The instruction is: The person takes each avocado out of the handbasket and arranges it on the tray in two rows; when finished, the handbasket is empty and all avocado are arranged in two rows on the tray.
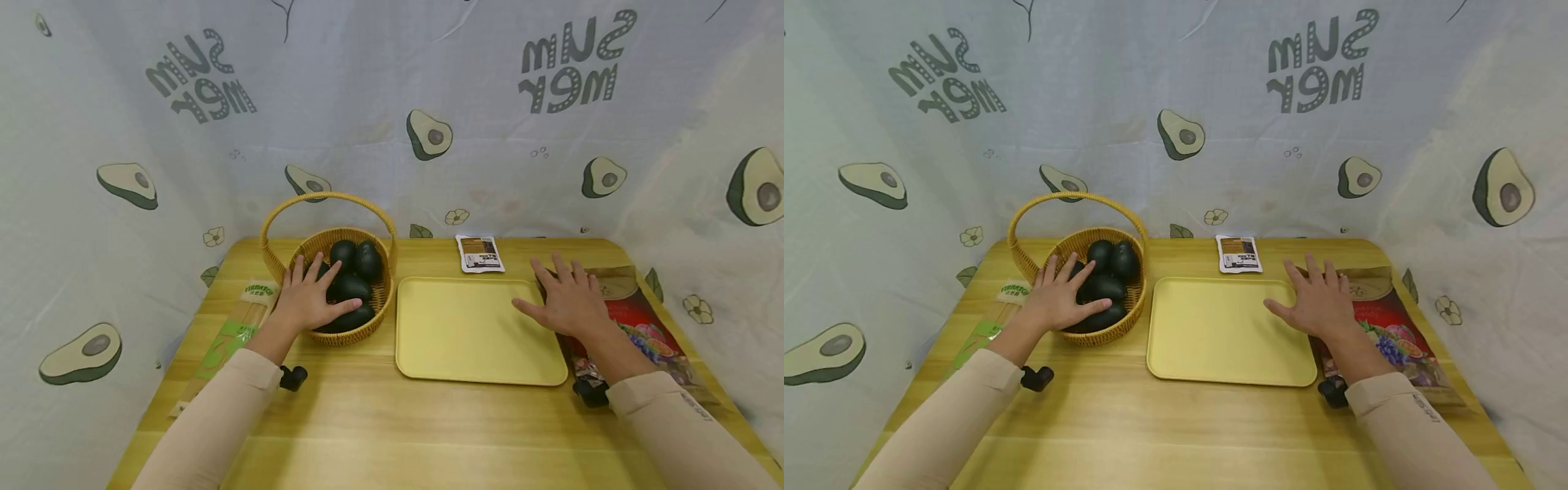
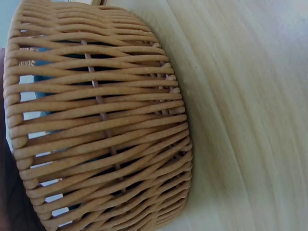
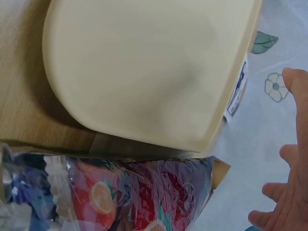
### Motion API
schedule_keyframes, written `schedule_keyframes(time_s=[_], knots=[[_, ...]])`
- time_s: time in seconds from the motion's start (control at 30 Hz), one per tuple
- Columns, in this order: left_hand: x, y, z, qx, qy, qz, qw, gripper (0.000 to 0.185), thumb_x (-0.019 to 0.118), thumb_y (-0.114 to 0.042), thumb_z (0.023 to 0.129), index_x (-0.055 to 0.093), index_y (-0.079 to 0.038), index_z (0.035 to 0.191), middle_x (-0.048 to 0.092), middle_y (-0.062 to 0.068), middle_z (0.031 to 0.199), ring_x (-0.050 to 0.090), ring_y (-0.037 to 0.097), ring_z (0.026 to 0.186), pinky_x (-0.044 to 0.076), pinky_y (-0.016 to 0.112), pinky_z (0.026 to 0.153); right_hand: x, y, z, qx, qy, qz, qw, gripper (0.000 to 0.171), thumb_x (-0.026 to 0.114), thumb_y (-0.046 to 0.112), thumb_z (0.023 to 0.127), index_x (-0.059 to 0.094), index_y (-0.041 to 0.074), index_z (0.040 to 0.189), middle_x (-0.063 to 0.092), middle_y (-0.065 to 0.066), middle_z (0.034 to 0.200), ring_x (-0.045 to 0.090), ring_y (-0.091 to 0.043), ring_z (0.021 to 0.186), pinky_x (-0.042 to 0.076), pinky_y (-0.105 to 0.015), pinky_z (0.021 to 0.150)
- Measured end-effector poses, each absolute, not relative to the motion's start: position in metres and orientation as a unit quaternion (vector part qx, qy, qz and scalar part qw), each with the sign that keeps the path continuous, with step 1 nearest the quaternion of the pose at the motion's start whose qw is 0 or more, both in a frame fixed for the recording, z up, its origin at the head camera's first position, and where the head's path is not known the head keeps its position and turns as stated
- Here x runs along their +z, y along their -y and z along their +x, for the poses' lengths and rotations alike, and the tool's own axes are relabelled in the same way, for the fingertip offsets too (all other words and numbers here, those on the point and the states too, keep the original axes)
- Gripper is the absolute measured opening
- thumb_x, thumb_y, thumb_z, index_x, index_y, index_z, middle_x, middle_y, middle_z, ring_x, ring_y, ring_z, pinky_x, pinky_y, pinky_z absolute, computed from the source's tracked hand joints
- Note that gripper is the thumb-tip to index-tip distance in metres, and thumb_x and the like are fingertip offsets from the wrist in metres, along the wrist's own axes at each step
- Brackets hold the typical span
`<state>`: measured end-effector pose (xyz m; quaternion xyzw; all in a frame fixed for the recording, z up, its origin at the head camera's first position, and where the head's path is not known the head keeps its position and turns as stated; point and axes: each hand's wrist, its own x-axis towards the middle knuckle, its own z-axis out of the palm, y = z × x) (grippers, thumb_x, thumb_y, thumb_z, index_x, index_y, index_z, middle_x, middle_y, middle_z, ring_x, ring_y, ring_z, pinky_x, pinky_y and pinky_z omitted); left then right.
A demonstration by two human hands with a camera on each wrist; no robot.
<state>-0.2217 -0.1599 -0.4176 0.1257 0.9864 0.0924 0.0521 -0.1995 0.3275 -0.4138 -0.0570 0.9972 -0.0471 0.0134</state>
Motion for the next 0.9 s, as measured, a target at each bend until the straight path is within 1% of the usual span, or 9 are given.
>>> schedule_keyframes(time_s=[0.23,0.4,0.5,0.67,0.9], knots=[[-0.417,0.160,-0.220,0.100,-0.986,0.121,0.056,0.099,0.044,-0.084,0.088,0.016,-0.029,0.165,0.003,0.014,0.173,-0.007,0.050,0.157,0.003,0.069,0.122,-0.412,-0.328,-0.198,-0.051,-0.997,-0.061,0.002,0.100,0.052,0.076,0.091,0.025,0.011,0.162,0.014,-0.036,0.163,0.013,-0.066,0.144,0.013,-0.081,0.110],[-0.415,0.160,-0.216,0.105,-0.985,0.127,0.049,0.099,0.045,-0.084,0.088,0.018,-0.029,0.165,0.005,0.015,0.173,-0.005,0.050,0.157,0.004,0.069,0.123,-0.405,-0.325,-0.195,-0.056,-0.996,-0.062,-0.005,0.100,0.053,0.076,0.090,0.025,0.012,0.162,0.016,-0.034,0.164,0.016,-0.065,0.143,0.015,-0.082,0.109],[-0.417,0.160,-0.213,0.106,-0.985,0.131,0.044,0.099,0.046,-0.084,0.087,0.018,-0.029,0.165,0.005,0.016,0.173,-0.005,0.050,0.156,0.004,0.069,0.123,-0.400,-0.321,-0.193,-0.052,-0.996,-0.070,-0.013,0.099,0.055,0.075,0.090,0.026,0.012,0.162,0.018,-0.034,0.163,0.019,-0.064,0.143,0.018,-0.081,0.109],[-0.418,0.163,-0.207,0.120,-0.984,0.130,0.029,0.098,0.048,-0.082,0.088,0.019,-0.028,0.165,0.006,0.015,0.173,-0.005,0.050,0.157,0.003,0.069,0.123,-0.390,-0.306,-0.188,-0.041,-0.994,-0.098,-0.033,0.098,0.058,0.070,0.091,0.029,0.007,0.160,0.024,-0.035,0.160,0.025,-0.061,0.142,0.024,-0.077,0.110],[-0.417,0.165,-0.192,0.144,-0.980,0.140,-0.007,0.095,0.051,-0.080,0.088,0.021,-0.030,0.164,0.008,0.016,0.173,-0.001,0.052,0.156,0.003,0.070,0.122,-0.375,-0.281,-0.178,-0.065,-0.990,-0.118,-0.038,0.096,0.062,0.066,0.091,0.029,0.009,0.161,0.026,-0.033,0.161,0.027,-0.058,0.145,0.027,-0.074,0.113]])
